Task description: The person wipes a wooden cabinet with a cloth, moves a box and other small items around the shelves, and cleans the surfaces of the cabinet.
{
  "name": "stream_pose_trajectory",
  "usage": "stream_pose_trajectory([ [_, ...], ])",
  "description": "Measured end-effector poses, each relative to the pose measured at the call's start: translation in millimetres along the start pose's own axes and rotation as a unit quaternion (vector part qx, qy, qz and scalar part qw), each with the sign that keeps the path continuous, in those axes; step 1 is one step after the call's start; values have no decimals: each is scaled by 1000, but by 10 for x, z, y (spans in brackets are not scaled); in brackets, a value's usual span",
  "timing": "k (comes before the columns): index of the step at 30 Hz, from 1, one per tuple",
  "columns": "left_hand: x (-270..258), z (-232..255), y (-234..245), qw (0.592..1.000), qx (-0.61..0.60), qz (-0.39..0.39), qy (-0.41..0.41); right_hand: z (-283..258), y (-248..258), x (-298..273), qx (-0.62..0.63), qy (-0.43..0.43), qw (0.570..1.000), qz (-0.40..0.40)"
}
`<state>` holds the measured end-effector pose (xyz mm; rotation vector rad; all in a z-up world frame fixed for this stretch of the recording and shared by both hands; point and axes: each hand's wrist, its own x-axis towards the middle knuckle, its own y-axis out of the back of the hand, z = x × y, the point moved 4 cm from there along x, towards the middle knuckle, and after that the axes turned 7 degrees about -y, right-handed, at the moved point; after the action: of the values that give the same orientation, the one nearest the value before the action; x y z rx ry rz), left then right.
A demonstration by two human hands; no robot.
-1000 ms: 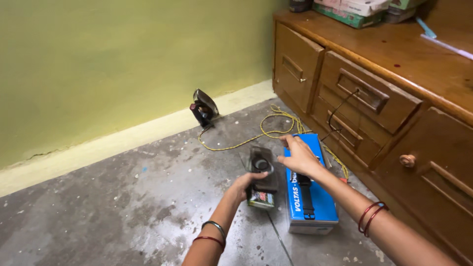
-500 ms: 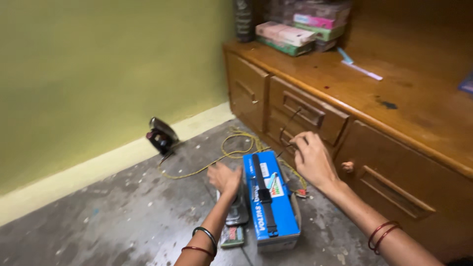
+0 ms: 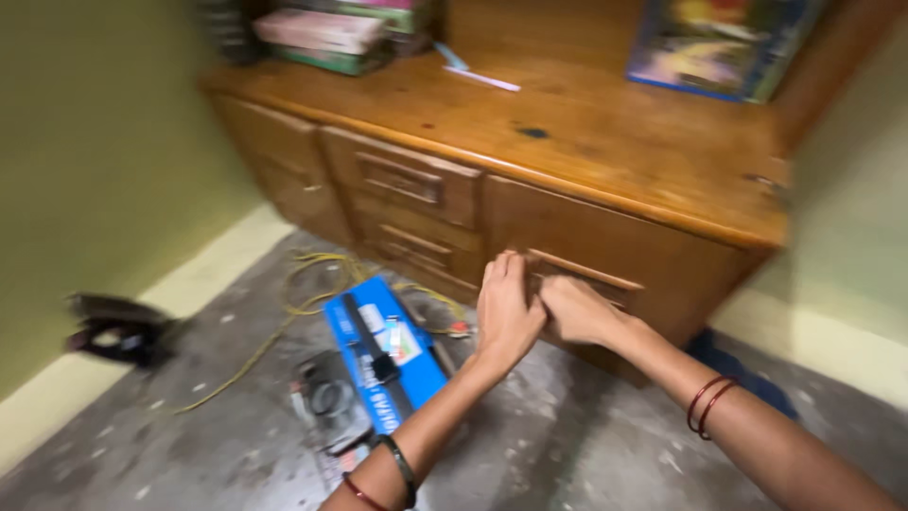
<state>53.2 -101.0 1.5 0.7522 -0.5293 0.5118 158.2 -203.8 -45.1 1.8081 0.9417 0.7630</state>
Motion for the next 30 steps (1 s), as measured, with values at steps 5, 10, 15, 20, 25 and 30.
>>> stream_pose_trajectory([
  [5,-90,253,-714,971,-125,-178,-96,1045,-277,-1007,-176,-273,875,-359],
  [10,-70,636,-1057,944,-153,-261,-131,1683,-225,-1905,-277,-497,732,-375],
  [15,83,921,-899,954,-149,-193,-174,2440,-767,-2383,-188,-382,855,-297],
  [20,316,976,-572,980,-137,-107,-101,2735,-369,-2185,-133,-404,895,-134],
  [25,574,967,-248,986,-153,-19,-61,2434,1146,-1962,-113,-451,885,-4],
  [30,807,987,-28,983,-128,60,-115,1117,2833,-1719,118,-326,906,241],
])
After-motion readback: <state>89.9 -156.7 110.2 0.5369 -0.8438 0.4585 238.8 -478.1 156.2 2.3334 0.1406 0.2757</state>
